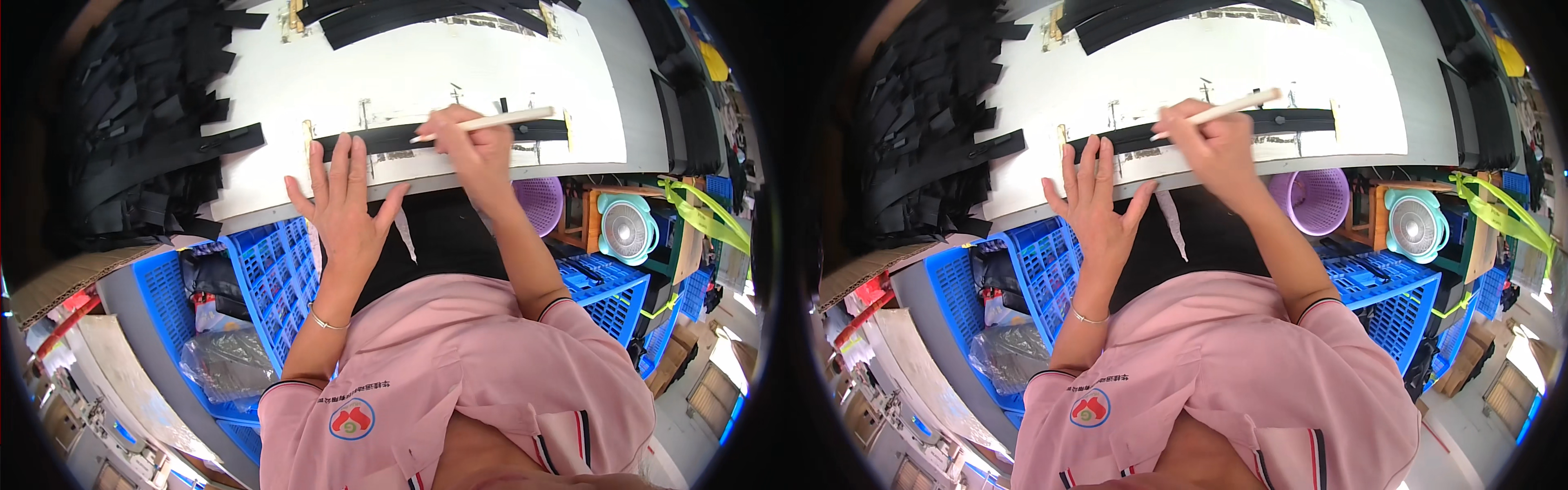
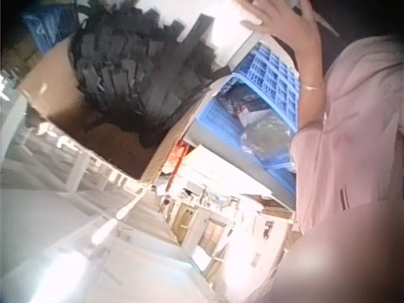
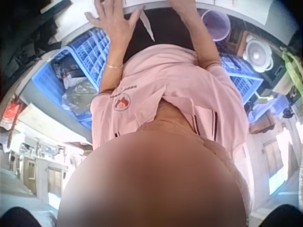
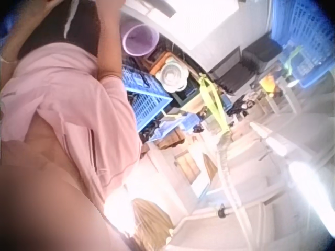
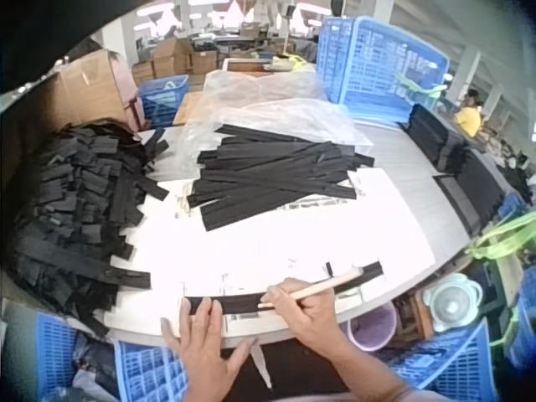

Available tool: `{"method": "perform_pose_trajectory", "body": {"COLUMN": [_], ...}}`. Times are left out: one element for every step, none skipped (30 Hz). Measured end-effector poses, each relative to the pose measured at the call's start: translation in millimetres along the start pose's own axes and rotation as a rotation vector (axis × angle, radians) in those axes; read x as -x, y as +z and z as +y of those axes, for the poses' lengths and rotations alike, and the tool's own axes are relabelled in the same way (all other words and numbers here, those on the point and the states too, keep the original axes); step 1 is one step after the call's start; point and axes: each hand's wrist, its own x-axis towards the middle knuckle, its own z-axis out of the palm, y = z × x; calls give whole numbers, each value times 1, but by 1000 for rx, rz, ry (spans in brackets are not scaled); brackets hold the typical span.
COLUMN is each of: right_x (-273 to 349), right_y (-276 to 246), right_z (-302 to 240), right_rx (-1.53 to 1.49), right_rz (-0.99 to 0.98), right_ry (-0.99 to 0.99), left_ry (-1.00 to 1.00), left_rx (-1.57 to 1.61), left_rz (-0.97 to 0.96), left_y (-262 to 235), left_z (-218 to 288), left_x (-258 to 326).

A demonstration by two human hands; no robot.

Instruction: Marking individual black material strips with a white marker at a workbench.

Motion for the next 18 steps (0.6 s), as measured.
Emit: {"method": "perform_pose_trajectory", "body": {"right_x": [0,-2,-4,-6,-7,-6,-6,-6,-6,-6,-5,-5,-5,-4,-4,-5,-5,-5], "right_y": [-14,-24,-33,-39,-43,-45,-46,-47,-47,-47,-47,-47,-46,-45,-45,-45,-45,-45], "right_z": [2,3,3,5,12,16,18,20,22,23,24,24,22,21,22,24,25,25], "right_rx": [6,7,125,242,246,245,251,257,254,247,241,238,238,238,239,228,217,217], "right_rz": [45,49,125,199,195,201,182,165,170,168,168,171,172,173,178,166,154,160], "right_ry": [-36,-37,-42,-45,-50,-48,-41,-33,-30,-30,-30,-28,-28,-27,-26,-26,-25,-22], "left_ry": [12,16,10,4,10,5,0,6,-19,-43,-37,19,76,80,123,166,155,159], "left_rx": [-10,-8,-14,-22,-20,-27,-33,-34,-25,-15,-17,29,75,73,128,182,196,197], "left_rz": [-7,-8,-18,-29,-32,-40,-48,-51,-36,-21,-25,-25,-24,-28,-79,-130,-133,-137], "left_y": [-1,-1,-2,-2,-1,-1,-1,0,-1,-2,-1,1,3,6,11,15,18,20], "left_z": [0,0,1,1,1,0,0,3,9,14,22,31,39,45,50,55,58,57], "left_x": [0,0,-1,-1,0,1,1,1,0,-1,-1,-2,-2,-3,-5,-7,-6,-6]}}
